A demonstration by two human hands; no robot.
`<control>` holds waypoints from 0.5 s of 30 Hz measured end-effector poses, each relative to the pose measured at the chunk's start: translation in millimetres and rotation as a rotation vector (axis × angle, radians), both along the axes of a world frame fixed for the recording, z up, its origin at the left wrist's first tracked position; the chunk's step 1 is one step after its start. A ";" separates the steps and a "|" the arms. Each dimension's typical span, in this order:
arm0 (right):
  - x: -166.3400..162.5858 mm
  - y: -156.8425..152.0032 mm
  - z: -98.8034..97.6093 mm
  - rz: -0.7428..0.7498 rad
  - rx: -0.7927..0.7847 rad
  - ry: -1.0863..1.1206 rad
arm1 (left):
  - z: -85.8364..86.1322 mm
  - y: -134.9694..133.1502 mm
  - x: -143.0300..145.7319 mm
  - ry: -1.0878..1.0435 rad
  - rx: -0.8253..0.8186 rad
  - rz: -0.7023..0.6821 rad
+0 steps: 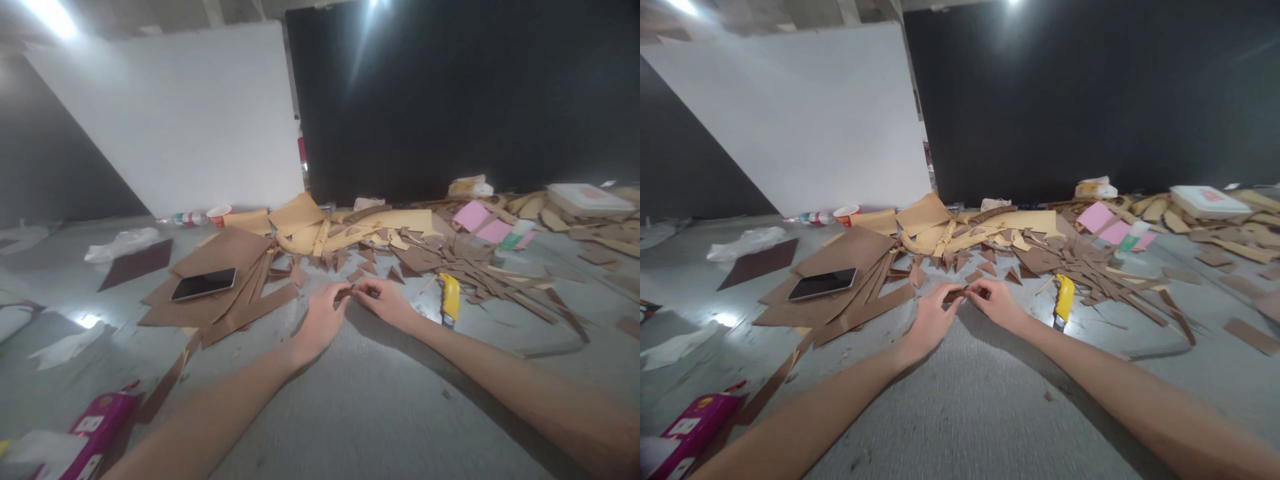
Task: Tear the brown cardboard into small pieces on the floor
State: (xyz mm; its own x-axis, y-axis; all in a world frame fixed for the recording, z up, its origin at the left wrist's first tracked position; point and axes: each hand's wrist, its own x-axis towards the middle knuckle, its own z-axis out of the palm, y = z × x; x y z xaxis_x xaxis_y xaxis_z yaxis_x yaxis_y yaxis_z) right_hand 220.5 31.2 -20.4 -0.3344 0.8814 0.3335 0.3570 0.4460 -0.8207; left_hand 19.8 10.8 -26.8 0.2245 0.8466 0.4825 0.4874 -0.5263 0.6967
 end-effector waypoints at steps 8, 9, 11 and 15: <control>-0.7 -1.6 4.8 0.025 -0.033 0.002 | -0.8 0.8 0.3 -0.081 -0.055 -0.021; -1.0 -1.1 3.7 0.013 -0.024 0.014 | -0.6 2.0 0.2 -0.115 -0.068 -0.017; -1.4 -0.2 1.3 -0.027 0.015 0.040 | 0.4 5.1 -0.7 -0.186 -0.095 0.004; -1.2 0.9 -1.9 -0.124 0.111 0.032 | 2.6 11.3 -3.8 -0.295 -0.140 0.047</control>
